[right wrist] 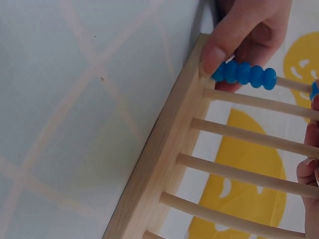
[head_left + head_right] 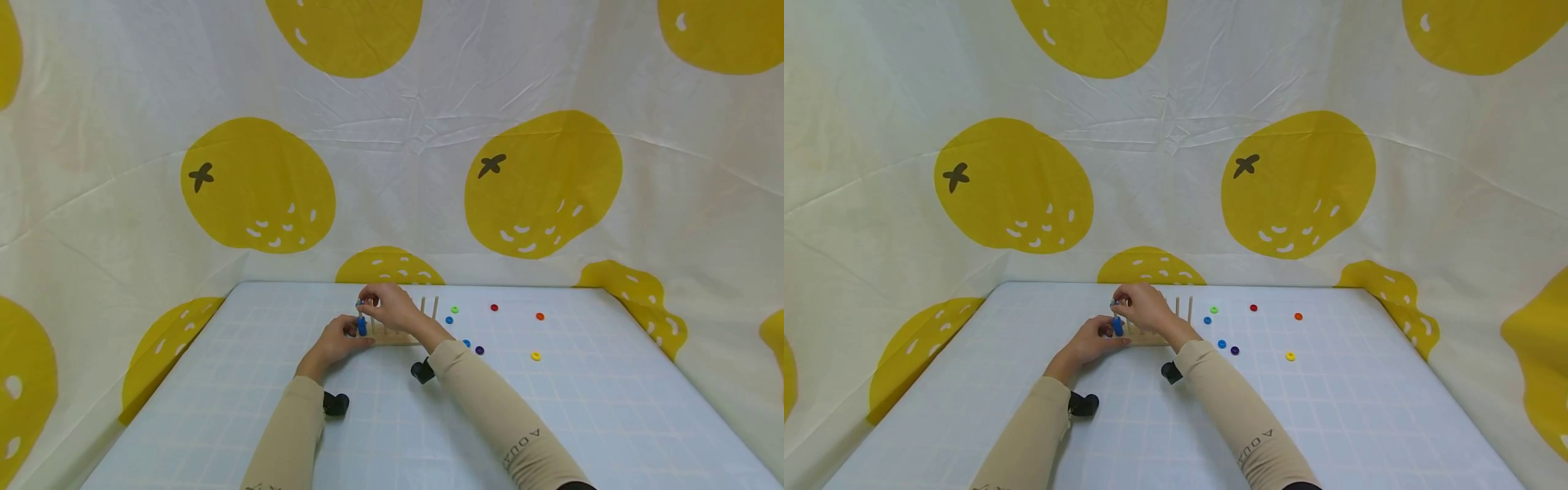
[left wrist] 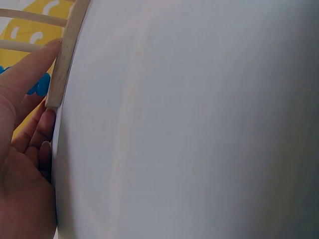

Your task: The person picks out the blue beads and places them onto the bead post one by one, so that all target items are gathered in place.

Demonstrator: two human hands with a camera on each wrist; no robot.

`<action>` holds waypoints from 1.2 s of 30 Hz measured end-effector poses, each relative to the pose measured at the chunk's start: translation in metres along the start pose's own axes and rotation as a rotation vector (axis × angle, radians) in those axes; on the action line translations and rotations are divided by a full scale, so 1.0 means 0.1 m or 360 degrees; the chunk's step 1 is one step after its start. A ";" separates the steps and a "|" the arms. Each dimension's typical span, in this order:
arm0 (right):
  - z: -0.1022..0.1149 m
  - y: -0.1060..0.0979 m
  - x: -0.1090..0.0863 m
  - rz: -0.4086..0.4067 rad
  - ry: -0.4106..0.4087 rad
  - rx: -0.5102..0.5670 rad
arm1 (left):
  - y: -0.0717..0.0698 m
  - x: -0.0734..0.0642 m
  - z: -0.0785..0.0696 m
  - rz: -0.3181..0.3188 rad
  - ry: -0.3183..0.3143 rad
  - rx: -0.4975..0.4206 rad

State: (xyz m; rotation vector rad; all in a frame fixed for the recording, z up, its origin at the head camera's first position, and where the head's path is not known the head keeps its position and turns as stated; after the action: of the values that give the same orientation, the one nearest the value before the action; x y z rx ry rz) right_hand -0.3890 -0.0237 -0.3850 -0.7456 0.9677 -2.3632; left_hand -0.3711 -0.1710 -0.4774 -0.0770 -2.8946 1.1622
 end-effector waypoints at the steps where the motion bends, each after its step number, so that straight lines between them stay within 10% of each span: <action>1: 0.00 0.00 0.00 0.0000 -0.0002 -0.0001 | 0.00 0.00 0.00 0.0000 -0.0002 0.0002; 23: 0.02 -0.03 0.00 0.0061 -0.0012 0.0042 | 0.01 0.01 0.03 -0.0008 -0.0033 0.0010; 36: 0.15 -0.38 -0.16 0.0006 -0.0061 0.0031 | 0.02 0.04 0.04 -0.0014 0.0022 -0.0035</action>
State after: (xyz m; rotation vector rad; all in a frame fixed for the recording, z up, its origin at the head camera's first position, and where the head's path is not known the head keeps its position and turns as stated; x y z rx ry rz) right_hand -0.3757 0.0034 -0.3524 -0.7783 0.9281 -2.3430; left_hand -0.3750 -0.1718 -0.4815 -0.0720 -2.8930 1.1238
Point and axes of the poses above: each hand's wrist, its own x-axis towards the middle knuckle, its own y-axis out of the palm, z = x × y, the point moved 5 cm from there along x, towards the middle knuckle, and after that the axes turned 7 degrees about x, right-handed, at the moved point
